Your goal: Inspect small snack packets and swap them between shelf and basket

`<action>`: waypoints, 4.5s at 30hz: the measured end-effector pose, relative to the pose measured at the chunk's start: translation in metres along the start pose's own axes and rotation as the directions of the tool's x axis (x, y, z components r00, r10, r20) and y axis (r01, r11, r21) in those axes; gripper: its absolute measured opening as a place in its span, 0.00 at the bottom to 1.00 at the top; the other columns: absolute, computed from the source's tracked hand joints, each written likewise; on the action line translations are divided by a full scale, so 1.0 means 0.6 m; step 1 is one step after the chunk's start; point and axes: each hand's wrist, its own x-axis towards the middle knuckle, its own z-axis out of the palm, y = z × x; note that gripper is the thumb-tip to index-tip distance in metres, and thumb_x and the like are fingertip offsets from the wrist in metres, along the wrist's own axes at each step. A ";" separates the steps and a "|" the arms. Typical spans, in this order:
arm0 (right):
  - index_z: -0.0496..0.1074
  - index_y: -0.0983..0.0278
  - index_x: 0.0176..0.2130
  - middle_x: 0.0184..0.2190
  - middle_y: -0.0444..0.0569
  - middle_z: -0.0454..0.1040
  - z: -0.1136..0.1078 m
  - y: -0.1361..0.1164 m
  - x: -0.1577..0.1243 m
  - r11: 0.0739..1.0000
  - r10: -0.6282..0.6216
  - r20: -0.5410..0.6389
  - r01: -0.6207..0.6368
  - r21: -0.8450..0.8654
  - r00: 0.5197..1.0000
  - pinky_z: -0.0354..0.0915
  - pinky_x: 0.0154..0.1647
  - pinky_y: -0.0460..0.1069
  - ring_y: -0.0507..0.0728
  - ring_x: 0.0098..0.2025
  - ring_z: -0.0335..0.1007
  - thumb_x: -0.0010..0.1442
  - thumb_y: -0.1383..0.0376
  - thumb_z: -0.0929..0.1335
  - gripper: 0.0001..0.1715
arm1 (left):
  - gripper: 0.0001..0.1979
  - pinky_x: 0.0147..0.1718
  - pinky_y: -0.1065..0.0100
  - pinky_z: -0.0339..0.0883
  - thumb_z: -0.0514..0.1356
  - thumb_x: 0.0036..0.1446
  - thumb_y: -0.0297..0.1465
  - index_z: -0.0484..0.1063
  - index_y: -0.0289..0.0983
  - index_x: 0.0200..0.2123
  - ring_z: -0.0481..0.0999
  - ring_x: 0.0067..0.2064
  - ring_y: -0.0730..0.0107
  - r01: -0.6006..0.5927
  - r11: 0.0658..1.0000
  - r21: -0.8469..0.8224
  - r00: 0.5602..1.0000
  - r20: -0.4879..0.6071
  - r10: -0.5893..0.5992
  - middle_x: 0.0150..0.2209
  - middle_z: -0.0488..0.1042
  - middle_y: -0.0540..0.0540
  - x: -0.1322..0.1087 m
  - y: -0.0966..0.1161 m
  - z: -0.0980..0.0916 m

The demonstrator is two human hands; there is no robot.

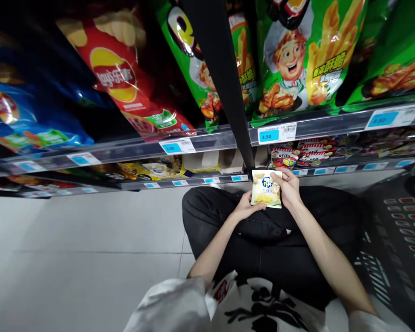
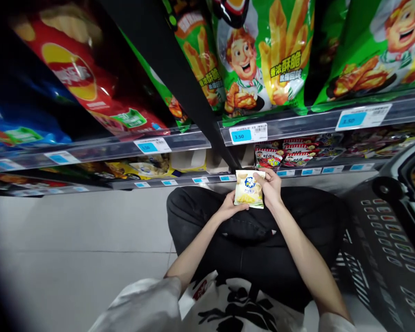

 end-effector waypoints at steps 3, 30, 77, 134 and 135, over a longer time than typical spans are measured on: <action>0.75 0.62 0.38 0.29 0.46 0.81 0.000 0.003 0.002 0.998 0.054 -0.034 -0.053 0.044 0.998 0.74 0.35 0.52 0.58 0.32 0.77 0.38 0.57 0.82 0.28 | 0.40 0.43 0.58 0.78 0.79 0.37 0.43 0.72 0.29 0.51 0.83 0.38 0.58 0.059 0.998 -0.033 0.997 0.057 -0.057 0.47 0.81 0.34 0.004 -0.002 0.003; 0.77 0.60 0.37 0.27 0.41 0.80 0.005 0.003 0.000 0.980 0.146 -0.011 -0.143 0.140 0.989 0.72 0.33 0.51 0.55 0.28 0.75 0.32 0.61 0.84 0.31 | 0.25 0.40 0.67 0.74 0.75 0.47 0.41 0.80 0.28 0.42 0.81 0.31 0.65 0.095 0.993 0.068 0.973 0.204 -0.107 0.28 0.82 0.43 0.000 0.008 -0.008; 0.76 0.60 0.37 0.26 0.40 0.79 0.007 0.002 -0.006 0.981 0.161 0.021 -0.162 0.106 0.987 0.70 0.34 0.51 0.55 0.28 0.74 0.33 0.61 0.83 0.29 | 0.31 0.22 0.71 0.69 0.76 0.44 0.40 0.73 0.29 0.47 0.72 0.19 0.75 0.137 0.990 0.018 0.934 0.332 -0.136 0.29 0.79 0.45 -0.001 0.014 -0.010; 0.76 0.62 0.48 0.48 0.49 0.78 -0.083 0.034 0.079 0.872 -0.133 0.126 0.177 -0.456 0.983 0.62 0.66 0.65 0.62 0.53 0.75 0.57 0.51 0.73 0.25 | 0.29 0.45 0.61 0.72 0.65 0.54 0.38 0.66 0.34 0.58 0.79 0.44 0.57 -0.351 0.936 0.044 0.910 0.252 0.329 0.41 0.77 0.45 0.016 0.016 -0.015; 0.76 0.62 0.47 0.47 0.48 0.78 -0.082 0.036 0.081 0.864 -0.143 0.158 0.201 -0.462 0.977 0.64 0.64 0.65 0.62 0.52 0.76 0.57 0.51 0.73 0.24 | 0.29 0.46 0.60 0.72 0.64 0.55 0.37 0.66 0.34 0.59 0.79 0.45 0.56 -0.368 0.921 0.128 0.918 0.210 0.337 0.43 0.78 0.44 0.012 0.016 -0.012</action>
